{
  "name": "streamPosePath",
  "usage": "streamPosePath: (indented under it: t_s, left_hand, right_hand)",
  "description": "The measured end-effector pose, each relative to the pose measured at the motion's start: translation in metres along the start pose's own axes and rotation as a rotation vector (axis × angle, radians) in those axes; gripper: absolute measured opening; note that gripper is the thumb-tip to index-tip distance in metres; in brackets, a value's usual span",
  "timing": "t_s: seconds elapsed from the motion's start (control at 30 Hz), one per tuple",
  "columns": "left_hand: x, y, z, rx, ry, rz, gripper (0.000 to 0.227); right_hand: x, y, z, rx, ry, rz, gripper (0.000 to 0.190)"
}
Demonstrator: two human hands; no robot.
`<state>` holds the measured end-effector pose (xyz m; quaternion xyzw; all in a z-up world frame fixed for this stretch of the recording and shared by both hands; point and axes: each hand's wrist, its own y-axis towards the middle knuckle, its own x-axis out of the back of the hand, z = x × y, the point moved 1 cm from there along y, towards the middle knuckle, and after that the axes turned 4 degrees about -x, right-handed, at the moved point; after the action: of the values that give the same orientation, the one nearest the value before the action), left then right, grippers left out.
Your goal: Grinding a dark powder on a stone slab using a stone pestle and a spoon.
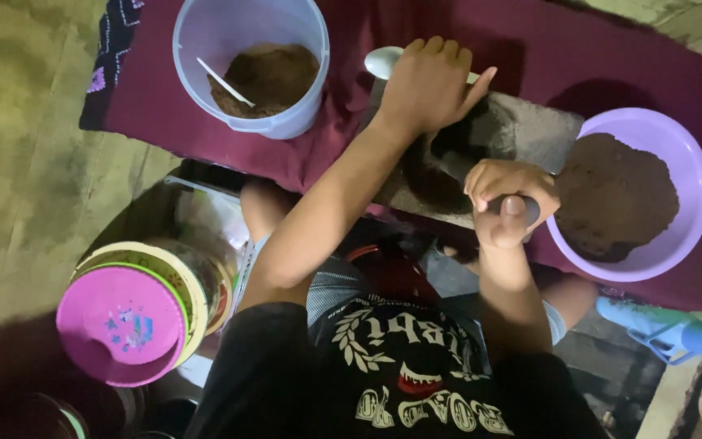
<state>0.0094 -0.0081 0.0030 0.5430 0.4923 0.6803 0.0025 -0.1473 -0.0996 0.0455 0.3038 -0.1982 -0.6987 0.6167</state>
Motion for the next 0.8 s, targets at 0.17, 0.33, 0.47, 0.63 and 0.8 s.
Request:
streamPosePath:
  t_s: [0.17, 0.33, 0.47, 0.63, 0.8]
  left_hand:
    - [0.000, 0.001, 0.000, 0.003, 0.005, 0.007, 0.056]
    - [0.002, 0.000, -0.001, -0.004, 0.030, 0.004, 0.058]
    - [0.001, 0.000, 0.001, -0.005, 0.020, 0.053, 0.060]
    - [0.001, 0.002, 0.001, 0.013, -0.006, 0.057, 0.057]
    - [-0.009, 0.002, 0.003, 0.026, -0.025, 0.043, 0.058]
  right_hand:
    - [-0.002, 0.000, 0.003, 0.055, 0.008, 0.000, 0.045]
    - [-0.005, -0.014, 0.015, 0.131, -0.029, 0.019, 0.042]
    - [-0.011, -0.014, 0.048, 0.176, -0.075, 0.059, 0.025]
    - [0.003, 0.000, 0.076, 0.210, -0.112, 0.252, 0.028]
    - [-0.010, 0.005, 0.016, 0.122, -0.088, 0.107, 0.042]
